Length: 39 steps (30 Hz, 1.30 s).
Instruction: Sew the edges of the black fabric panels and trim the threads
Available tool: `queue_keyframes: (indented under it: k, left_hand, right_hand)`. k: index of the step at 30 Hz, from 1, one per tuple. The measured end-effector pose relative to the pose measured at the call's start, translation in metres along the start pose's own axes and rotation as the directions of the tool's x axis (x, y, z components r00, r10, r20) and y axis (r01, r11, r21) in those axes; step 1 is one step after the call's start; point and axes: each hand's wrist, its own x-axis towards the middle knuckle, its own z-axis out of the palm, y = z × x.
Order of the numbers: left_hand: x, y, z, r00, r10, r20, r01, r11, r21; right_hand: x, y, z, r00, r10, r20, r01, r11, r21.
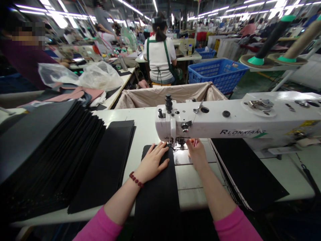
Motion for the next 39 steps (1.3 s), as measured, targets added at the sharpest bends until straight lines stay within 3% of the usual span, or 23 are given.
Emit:
queue_keyframes:
  k: [22,28,30,31,33,34,36,39]
  left_hand:
    - [-0.004,0.001,-0.002,1.000,0.011,0.001,-0.011,0.999,-0.038]
    - [-0.008,0.002,-0.006,0.999,0.030,-0.030,-0.033,0.996,-0.085]
    - [-0.009,0.001,-0.006,0.999,0.035,-0.016,-0.036,0.995,-0.094]
    - [-0.009,0.000,-0.005,0.999,0.035,-0.012,-0.036,0.995,-0.094]
    - [-0.009,-0.001,-0.003,0.999,0.038,-0.012,-0.039,0.995,-0.091]
    - [-0.009,-0.002,-0.002,0.999,0.041,-0.013,-0.042,0.995,-0.091]
    - [-0.009,-0.002,-0.001,0.999,0.048,-0.013,-0.049,0.994,-0.094]
    - [-0.009,-0.003,0.000,0.999,0.052,-0.013,-0.053,0.994,-0.098]
  right_hand:
    - [0.001,-0.001,0.000,1.000,-0.015,-0.007,0.014,0.995,-0.098]
    - [-0.025,-0.014,-0.011,0.993,-0.093,0.069,0.109,0.956,-0.272]
    - [-0.040,-0.017,-0.013,0.958,-0.169,0.230,0.251,0.882,-0.398]
    - [-0.047,-0.018,-0.013,0.915,-0.196,0.354,0.356,0.805,-0.475]
    - [-0.057,-0.019,-0.012,0.800,-0.178,0.574,0.556,0.581,-0.595]
    - [-0.059,-0.019,-0.011,0.762,-0.145,0.631,0.613,0.475,-0.631]
    - [-0.061,-0.017,-0.009,0.758,-0.101,0.644,0.632,0.357,-0.688]
    - [-0.058,-0.014,-0.007,0.779,-0.092,0.621,0.616,0.298,-0.729]
